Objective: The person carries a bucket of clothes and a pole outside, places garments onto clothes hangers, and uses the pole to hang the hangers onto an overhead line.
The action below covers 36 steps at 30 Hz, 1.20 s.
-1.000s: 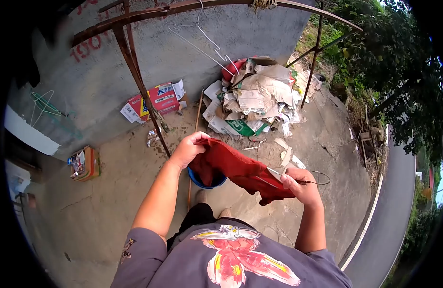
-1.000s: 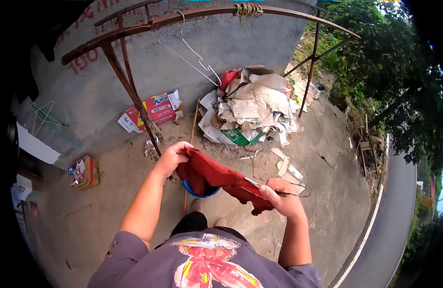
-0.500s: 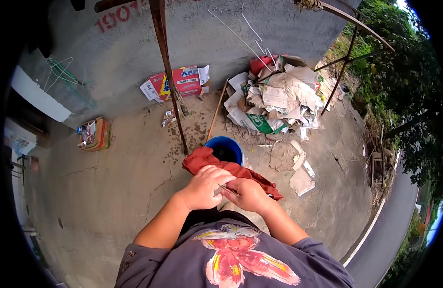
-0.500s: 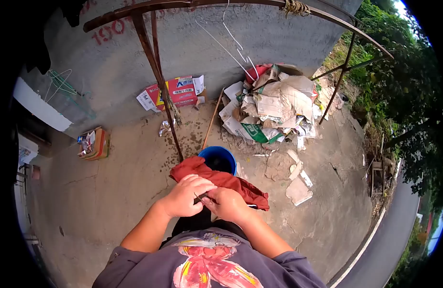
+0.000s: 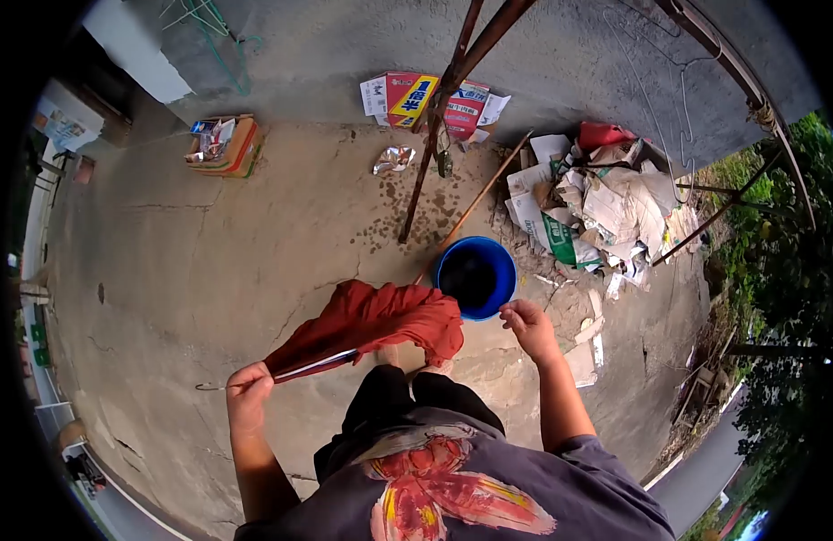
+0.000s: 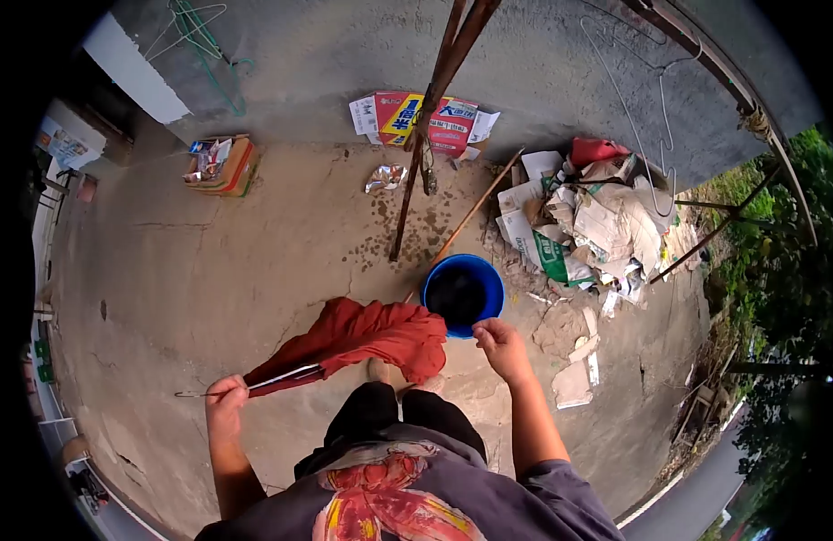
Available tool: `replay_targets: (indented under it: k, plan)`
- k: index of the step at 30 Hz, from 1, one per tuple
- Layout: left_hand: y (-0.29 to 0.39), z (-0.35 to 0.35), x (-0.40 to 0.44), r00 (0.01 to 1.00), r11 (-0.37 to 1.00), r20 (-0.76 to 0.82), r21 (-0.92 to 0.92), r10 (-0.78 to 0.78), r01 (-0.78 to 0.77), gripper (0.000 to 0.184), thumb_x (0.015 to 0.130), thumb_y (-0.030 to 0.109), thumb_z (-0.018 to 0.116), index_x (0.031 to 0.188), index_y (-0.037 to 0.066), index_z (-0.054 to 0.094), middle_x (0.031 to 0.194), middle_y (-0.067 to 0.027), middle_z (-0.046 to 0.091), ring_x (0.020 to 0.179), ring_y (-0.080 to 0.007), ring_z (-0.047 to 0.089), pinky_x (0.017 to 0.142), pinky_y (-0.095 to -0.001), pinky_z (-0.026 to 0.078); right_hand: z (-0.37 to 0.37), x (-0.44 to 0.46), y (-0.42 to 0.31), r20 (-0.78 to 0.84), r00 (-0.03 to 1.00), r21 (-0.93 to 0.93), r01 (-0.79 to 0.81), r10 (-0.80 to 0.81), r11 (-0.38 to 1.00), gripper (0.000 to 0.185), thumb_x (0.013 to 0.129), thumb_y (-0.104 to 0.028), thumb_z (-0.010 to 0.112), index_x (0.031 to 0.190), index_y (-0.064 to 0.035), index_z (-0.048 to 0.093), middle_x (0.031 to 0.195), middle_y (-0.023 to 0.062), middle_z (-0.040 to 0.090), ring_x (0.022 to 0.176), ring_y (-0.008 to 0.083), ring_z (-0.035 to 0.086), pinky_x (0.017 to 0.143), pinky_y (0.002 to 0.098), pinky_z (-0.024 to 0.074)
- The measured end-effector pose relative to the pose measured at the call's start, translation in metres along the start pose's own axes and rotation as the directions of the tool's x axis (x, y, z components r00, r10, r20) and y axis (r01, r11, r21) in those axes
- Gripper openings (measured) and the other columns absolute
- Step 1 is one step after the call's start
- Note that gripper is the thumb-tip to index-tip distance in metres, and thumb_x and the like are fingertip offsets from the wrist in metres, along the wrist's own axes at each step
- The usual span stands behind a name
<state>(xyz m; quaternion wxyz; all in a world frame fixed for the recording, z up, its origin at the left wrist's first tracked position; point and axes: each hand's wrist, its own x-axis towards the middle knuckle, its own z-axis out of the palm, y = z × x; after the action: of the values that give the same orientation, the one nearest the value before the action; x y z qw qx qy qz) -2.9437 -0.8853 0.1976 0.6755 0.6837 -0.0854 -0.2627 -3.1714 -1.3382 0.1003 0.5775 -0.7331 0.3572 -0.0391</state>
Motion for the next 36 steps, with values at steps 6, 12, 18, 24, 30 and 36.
replay_targets:
  k: [6,12,18,24,30,36]
  plan:
    - [0.000,-0.050,-0.017,0.853,0.985,-0.521,-0.160,-0.030,-0.063,0.023,0.084,0.012,0.059,0.069,0.007,0.043,0.064,0.0023,0.035,0.059,-0.0085,0.033,0.059,-0.0233,0.027,0.107,0.055,0.156,0.278,0.833,0.083,-0.517,0.478,0.852,0.018,0.095,-0.017,0.053,0.101,-0.0034,0.065,0.091,0.0077,0.068,0.082,0.0170,0.066,0.067,0.0277,0.0505]
    - [-0.044,-0.055,-0.029,0.722,0.986,-0.690,0.082,-0.051,0.148,0.030,0.089,0.035,0.058,0.084,0.006,0.049,0.076,-0.0030,0.048,0.072,-0.0138,0.046,0.065,-0.0277,0.035,0.263,0.141,0.239,0.435,0.630,0.168,-0.759,0.644,0.629,0.035,0.099,-0.026,0.049,0.128,-0.0059,0.053,0.108,0.0113,0.068,0.095,0.0224,0.065,0.074,0.0347,0.0502]
    - [-0.077,-0.040,-0.004,0.852,0.700,-0.467,0.690,0.235,0.185,0.019,0.091,0.015,0.050,0.083,0.000,0.059,0.085,-0.0164,0.058,0.073,-0.0297,0.058,0.062,-0.0358,0.053,0.363,0.268,0.413,0.197,0.707,0.285,-0.705,0.680,0.650,0.052,0.093,-0.037,0.054,0.137,-0.0118,0.045,0.116,0.0065,0.061,0.102,0.0202,0.059,0.078,0.0362,0.0483]
    - [-0.093,-0.063,-0.001,0.830,0.998,-0.555,-0.056,-0.059,0.034,0.036,0.087,0.031,0.068,0.064,0.014,0.047,0.062,0.0025,0.048,0.053,-0.0116,0.045,0.062,-0.0404,0.044,0.376,0.350,0.499,-0.118,0.738,0.147,-0.649,0.665,0.747,0.080,0.088,-0.046,0.057,0.146,0.0008,0.028,0.147,0.0225,0.038,0.134,0.0342,0.040,0.108,0.0385,0.0334]
    - [-0.100,-0.073,0.005,0.803,0.988,-0.581,-0.140,-0.132,0.062,0.038,0.086,0.033,0.068,0.061,0.016,0.046,0.058,0.0045,0.046,0.050,-0.0099,0.042,0.063,-0.0402,0.040,0.388,0.404,0.559,-0.380,0.620,0.297,-0.621,0.686,0.726,0.085,0.085,-0.041,0.068,0.146,-0.0022,0.024,0.143,0.0177,0.042,0.127,0.0321,0.048,0.099,0.0479,0.0441]
    - [-0.093,-0.080,-0.006,0.794,0.974,-0.581,-0.217,-0.182,0.065,0.041,0.086,0.035,0.068,0.058,0.016,0.044,0.055,0.0038,0.043,0.050,-0.0106,0.040,0.070,-0.0378,0.036,0.386,0.398,0.489,-0.273,0.618,0.741,-0.354,0.737,0.571,0.037,0.090,-0.039,0.065,0.083,-0.0123,0.040,0.054,0.0019,0.040,0.040,0.0160,0.040,0.038,0.0334,0.0358]
